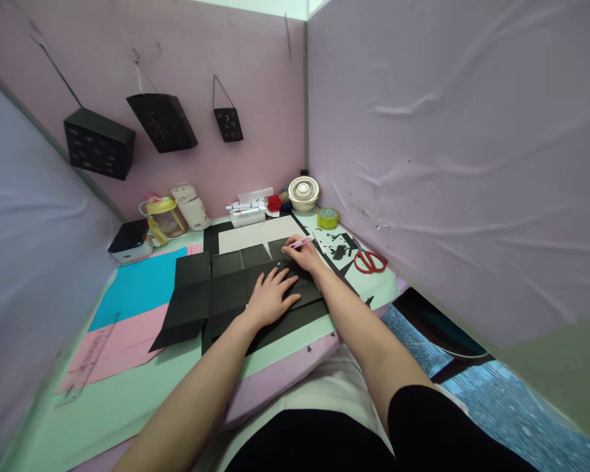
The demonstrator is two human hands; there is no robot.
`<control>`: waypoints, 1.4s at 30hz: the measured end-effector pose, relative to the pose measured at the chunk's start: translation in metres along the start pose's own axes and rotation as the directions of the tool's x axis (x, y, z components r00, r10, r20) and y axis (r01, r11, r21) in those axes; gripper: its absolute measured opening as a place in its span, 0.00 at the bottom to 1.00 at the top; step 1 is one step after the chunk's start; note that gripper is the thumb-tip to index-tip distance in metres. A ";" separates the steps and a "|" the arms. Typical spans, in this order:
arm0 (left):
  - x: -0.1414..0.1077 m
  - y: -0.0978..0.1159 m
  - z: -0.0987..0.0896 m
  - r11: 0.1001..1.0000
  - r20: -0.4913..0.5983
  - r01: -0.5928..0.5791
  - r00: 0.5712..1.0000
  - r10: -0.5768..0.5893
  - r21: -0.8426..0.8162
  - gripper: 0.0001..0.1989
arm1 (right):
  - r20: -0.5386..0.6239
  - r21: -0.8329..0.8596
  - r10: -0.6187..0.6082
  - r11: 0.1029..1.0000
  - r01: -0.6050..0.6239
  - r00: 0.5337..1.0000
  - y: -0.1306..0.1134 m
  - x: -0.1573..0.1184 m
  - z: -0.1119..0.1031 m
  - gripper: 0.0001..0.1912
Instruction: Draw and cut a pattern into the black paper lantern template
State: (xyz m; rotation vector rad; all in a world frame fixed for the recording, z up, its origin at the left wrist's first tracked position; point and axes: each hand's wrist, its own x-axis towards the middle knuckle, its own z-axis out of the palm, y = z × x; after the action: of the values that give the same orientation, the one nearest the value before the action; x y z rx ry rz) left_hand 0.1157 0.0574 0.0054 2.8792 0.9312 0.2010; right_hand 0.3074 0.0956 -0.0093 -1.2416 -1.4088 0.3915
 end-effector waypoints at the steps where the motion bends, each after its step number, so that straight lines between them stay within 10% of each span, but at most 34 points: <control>1: 0.000 0.000 0.000 1.000 0.000 -0.001 1.000 0.001 -0.001 0.27 | -0.015 0.014 -0.002 1.000 0.002 1.000 0.002 0.000 0.000 0.10; 6: 0.000 0.000 0.000 1.000 -0.005 -0.002 1.000 0.002 -0.005 0.27 | 0.038 0.009 0.043 0.999 -0.044 0.998 0.008 -0.002 0.001 0.16; 23: 0.000 -0.001 0.003 0.999 -0.038 -0.008 0.999 0.006 -0.049 0.26 | 0.468 -0.485 -0.119 0.794 0.366 0.876 -0.012 0.004 0.001 0.08; 35: 0.000 -0.002 0.005 0.997 -0.063 -0.012 0.998 0.007 -0.075 0.26 | 0.732 -0.446 -0.172 0.611 0.654 0.659 -0.019 0.024 0.002 0.08; 42: 0.000 -0.002 0.006 0.997 -0.051 -0.001 0.999 -0.003 -0.078 0.27 | 0.546 -0.453 -0.209 0.741 0.496 0.811 -0.004 0.026 -0.005 0.11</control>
State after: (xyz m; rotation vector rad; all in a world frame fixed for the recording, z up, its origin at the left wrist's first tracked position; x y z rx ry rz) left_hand 0.1153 0.0583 -0.0004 2.8140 0.9123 0.3051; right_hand 0.3160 0.1133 0.0084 -1.3486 -2.2702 -0.0476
